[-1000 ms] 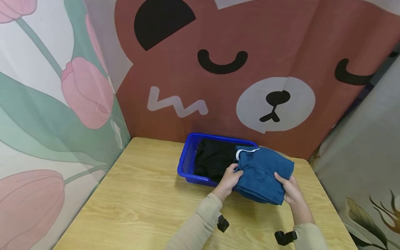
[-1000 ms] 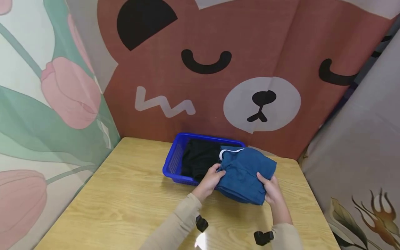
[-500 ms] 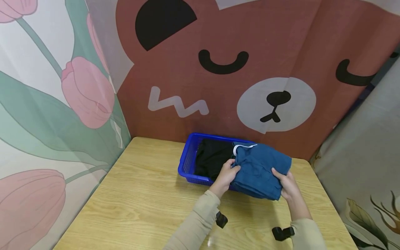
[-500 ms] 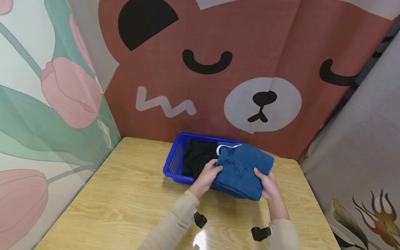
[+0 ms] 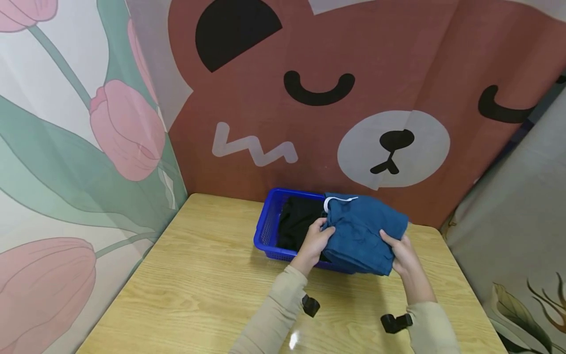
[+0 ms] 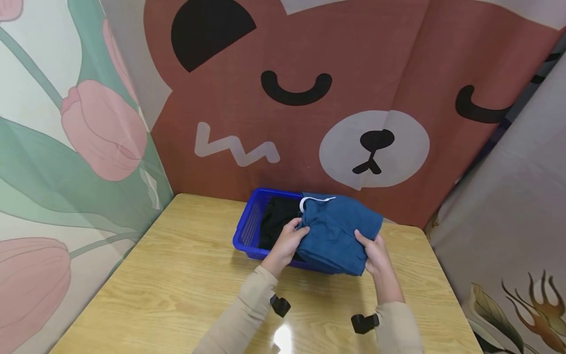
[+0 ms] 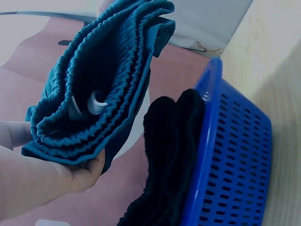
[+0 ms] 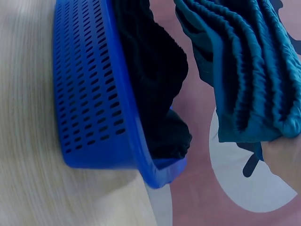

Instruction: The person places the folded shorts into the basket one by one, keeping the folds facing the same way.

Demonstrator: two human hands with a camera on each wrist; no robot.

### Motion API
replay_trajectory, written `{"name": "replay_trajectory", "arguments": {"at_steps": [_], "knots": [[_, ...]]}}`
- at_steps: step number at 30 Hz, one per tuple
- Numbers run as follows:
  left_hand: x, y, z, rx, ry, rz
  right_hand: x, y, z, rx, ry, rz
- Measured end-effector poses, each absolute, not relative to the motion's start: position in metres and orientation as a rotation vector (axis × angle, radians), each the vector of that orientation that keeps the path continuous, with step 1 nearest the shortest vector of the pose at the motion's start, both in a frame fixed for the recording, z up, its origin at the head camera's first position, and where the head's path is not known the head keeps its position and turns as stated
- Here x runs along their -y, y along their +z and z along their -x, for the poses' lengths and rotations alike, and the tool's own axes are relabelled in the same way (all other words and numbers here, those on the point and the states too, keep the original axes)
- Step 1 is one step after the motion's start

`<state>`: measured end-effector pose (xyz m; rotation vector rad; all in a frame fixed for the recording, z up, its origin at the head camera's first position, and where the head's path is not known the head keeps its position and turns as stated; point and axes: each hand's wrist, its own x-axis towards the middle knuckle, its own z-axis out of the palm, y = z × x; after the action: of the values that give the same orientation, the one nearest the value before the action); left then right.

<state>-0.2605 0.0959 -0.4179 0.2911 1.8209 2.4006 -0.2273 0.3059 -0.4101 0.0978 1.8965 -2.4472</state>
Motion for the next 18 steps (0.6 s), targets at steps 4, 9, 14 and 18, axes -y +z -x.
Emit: {"name": "replay_trajectory", "arguments": {"at_steps": [4,9,14,18], "knots": [[-0.089,-0.415,0.264,-1.816,2.434,-0.271,-0.299,-0.407,0.233,-1.914,-2.435,-0.062],[-0.081,-0.413,0.268,-1.799,2.471,-0.243,-0.292,-0.406,0.240,-1.885,-2.448,-0.087],[-0.073,-0.414,0.272,-1.801,2.493,-0.244,-0.286,-0.406,0.247,-1.855,-2.468,-0.096],[-0.066,-0.414,0.276,-1.781,2.502,-0.216,-0.282,-0.408,0.252,-1.847,-2.463,-0.088]]}}
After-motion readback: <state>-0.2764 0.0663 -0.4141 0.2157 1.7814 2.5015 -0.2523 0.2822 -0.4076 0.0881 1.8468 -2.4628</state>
